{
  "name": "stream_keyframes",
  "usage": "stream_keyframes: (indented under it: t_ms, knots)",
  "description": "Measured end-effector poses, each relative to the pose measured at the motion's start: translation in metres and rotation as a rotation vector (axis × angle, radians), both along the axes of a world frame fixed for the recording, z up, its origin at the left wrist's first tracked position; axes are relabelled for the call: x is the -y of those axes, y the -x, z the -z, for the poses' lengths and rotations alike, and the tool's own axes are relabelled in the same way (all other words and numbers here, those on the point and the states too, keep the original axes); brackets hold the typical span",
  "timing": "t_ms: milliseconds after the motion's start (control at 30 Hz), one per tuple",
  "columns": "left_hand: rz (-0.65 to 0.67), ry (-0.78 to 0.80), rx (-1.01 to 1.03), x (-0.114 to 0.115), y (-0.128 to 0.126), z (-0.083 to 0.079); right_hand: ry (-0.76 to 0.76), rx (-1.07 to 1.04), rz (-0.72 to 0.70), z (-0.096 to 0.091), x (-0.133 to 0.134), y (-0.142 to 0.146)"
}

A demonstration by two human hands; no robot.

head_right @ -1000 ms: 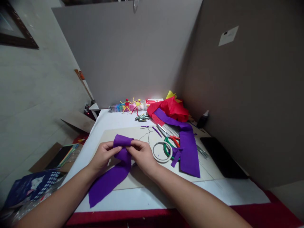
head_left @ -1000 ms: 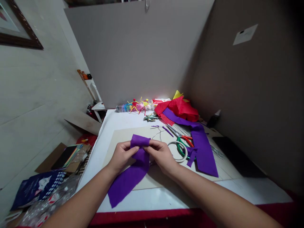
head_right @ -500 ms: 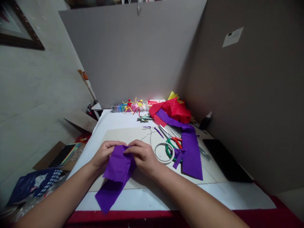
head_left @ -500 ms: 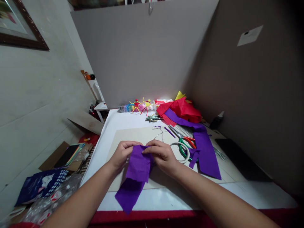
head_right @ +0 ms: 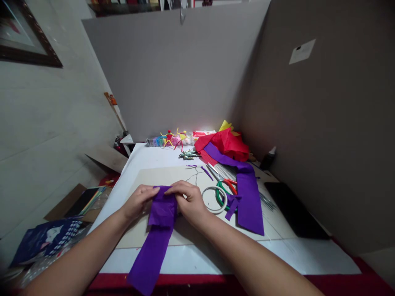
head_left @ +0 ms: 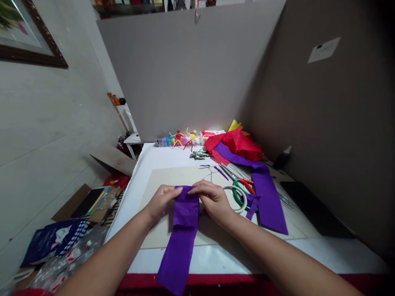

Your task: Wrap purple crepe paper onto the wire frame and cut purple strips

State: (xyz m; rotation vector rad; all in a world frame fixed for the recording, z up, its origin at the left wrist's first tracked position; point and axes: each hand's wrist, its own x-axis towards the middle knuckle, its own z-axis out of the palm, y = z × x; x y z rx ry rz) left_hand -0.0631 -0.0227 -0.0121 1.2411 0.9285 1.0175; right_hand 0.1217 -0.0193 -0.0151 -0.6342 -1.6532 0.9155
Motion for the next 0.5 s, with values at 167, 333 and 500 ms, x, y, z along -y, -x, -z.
stream_keyframes:
  t_ms: [167, 333, 500]
  knots:
    - [0.015, 0.014, -0.087, 0.0005, -0.0008, -0.0017, 0.125, 0.010, -0.015, -0.0037, 0.0002, -0.0012]
    - [0.001, 0.005, -0.135, 0.0010, 0.0003, 0.0002, 0.299, -0.004, -0.003, -0.0085, -0.0018, -0.0028]
    - [0.023, 0.006, -0.151, 0.0036, -0.0011, -0.0029, 0.400, 0.035, -0.021, -0.0063, -0.0034, 0.0011]
